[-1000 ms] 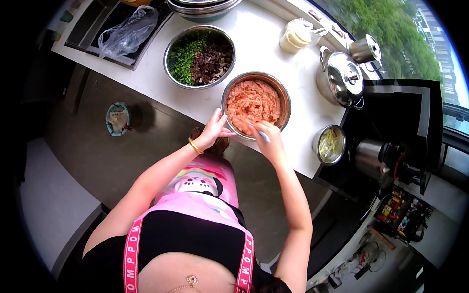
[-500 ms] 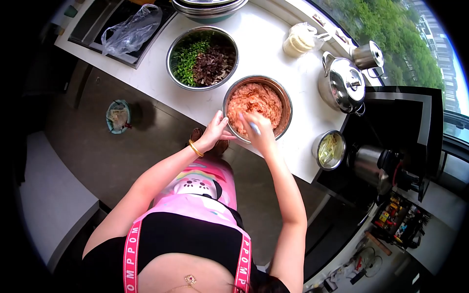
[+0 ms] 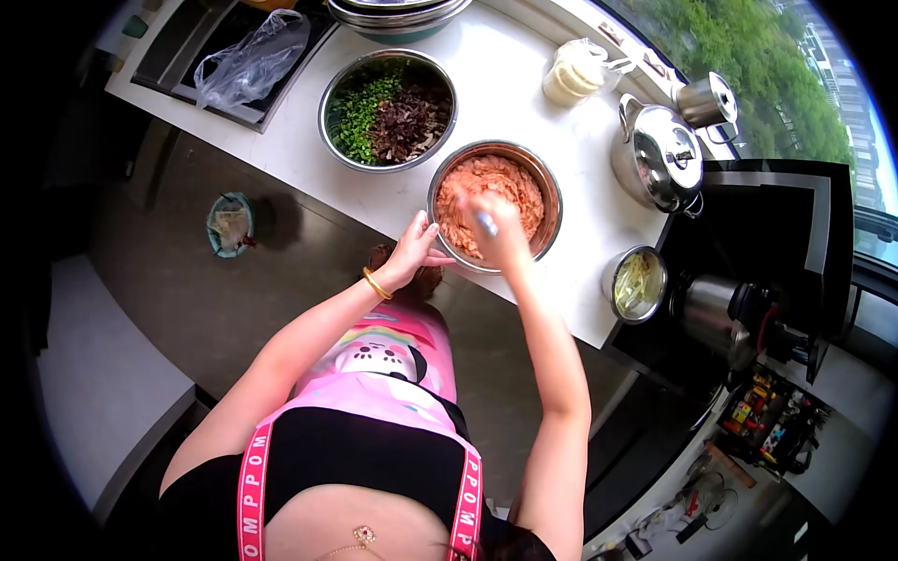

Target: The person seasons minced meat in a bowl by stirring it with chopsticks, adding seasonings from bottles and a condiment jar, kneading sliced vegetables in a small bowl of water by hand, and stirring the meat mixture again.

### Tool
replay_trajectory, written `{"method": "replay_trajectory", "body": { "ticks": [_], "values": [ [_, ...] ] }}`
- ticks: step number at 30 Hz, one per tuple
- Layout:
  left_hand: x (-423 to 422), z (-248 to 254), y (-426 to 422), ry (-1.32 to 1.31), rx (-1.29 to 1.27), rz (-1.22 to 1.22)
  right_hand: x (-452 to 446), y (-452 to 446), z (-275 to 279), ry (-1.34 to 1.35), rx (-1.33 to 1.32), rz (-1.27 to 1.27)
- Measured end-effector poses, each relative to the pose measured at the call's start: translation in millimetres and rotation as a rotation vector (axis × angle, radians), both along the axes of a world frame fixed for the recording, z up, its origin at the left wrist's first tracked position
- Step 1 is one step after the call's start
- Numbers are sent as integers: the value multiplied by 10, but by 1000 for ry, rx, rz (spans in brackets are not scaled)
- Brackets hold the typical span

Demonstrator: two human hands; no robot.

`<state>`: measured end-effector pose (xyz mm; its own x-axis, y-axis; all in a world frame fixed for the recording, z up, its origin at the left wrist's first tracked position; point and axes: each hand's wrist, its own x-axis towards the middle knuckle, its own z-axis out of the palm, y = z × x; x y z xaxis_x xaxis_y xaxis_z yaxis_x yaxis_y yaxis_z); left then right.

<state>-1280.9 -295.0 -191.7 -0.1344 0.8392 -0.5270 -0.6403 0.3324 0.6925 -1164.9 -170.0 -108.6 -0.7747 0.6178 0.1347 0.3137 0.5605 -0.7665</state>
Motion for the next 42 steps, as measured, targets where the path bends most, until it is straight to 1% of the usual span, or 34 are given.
{"method": "replay_trajectory", "body": {
  "ticks": [1, 3, 5, 7, 8, 9, 11, 13, 14, 17, 20, 21, 23, 24, 25, 27, 29, 31, 33, 34, 35, 37, 39, 40, 41, 42],
  "values": [
    [-6, -26, -3, 16, 4, -4, -51, 129, 14, 73, -12, -38],
    [-10, -26, 0, 8, -10, 18, 125, 326, 9, 45, 89, -113],
    [0, -34, 9, -5, -15, 51, 552, 335, -10, -133, 136, -206],
    [20, -60, 6, 8, -10, 78, 907, 111, -94, -115, -6, -208],
    [19, -30, 27, 5, -8, 80, 880, -93, -56, -174, -31, -214],
    [20, 27, 31, -1, 6, 73, 716, -269, 106, -189, -23, -140],
    [18, 42, 12, -3, 13, 55, 369, -409, 115, -97, -62, -59],
    [-24, 17, 18, 25, 5, 0, 153, -175, -82, 12, -19, -13],
    [-30, 32, 12, 2, -10, -5, 105, -27, -152, 123, 22, -46],
    [-14, -61, 5, 18, -35, 29, 372, 143, -59, 4, 100, -195],
    [-7, 18, 5, -3, -4, 32, 720, -185, -89, -55, 89, -118],
    [-2, 29, -2, 0, 11, 15, 583, -372, 58, -110, 19, -140],
    [-8, 27, -13, -10, 3, -15, 294, -427, 109, -38, 5, -50],
    [-30, 22, 7, -12, 4, -36, 258, -303, -14, -4, -29, -20],
    [-40, -2, 10, -10, 4, -36, 223, -146, -123, 126, -8, -18],
    [-41, -72, 1, 9, -39, -34, 287, 61, -71, 51, 69, -125],
    [-43, -110, -5, -3, -32, -23, 553, 61, 20, -75, 90, -184],
    [-42, -78, 7, -16, -23, -13, 774, -156, 49, -185, 62, -158],
    [-34, 29, 15, 15, 7, -13, 609, -420, 97, -135, -46, -138],
    [-21, 18, 18, 15, 5, -17, 437, -437, 114, -80, 7, -80],
    [-19, 5, 26, 20, 6, -11, 348, -323, 58, -77, 5, -82],
    [-35, -18, 25, 36, 5, -5, 139, -87, -79, 69, -21, -45],
    [-27, -38, 23, 2, -13, 17, 236, 130, -18, -4, 45, -169],
    [-45, -55, 22, -8, -1, 20, 372, 149, -42, -15, 5, -254],
    [-53, -50, 28, -11, 1, 23, 535, 120, -1, -82, 75, -245],
    [-43, -36, 30, -4, -9, 22, 682, 9, -3, -113, 65, -222]
  ]
}}
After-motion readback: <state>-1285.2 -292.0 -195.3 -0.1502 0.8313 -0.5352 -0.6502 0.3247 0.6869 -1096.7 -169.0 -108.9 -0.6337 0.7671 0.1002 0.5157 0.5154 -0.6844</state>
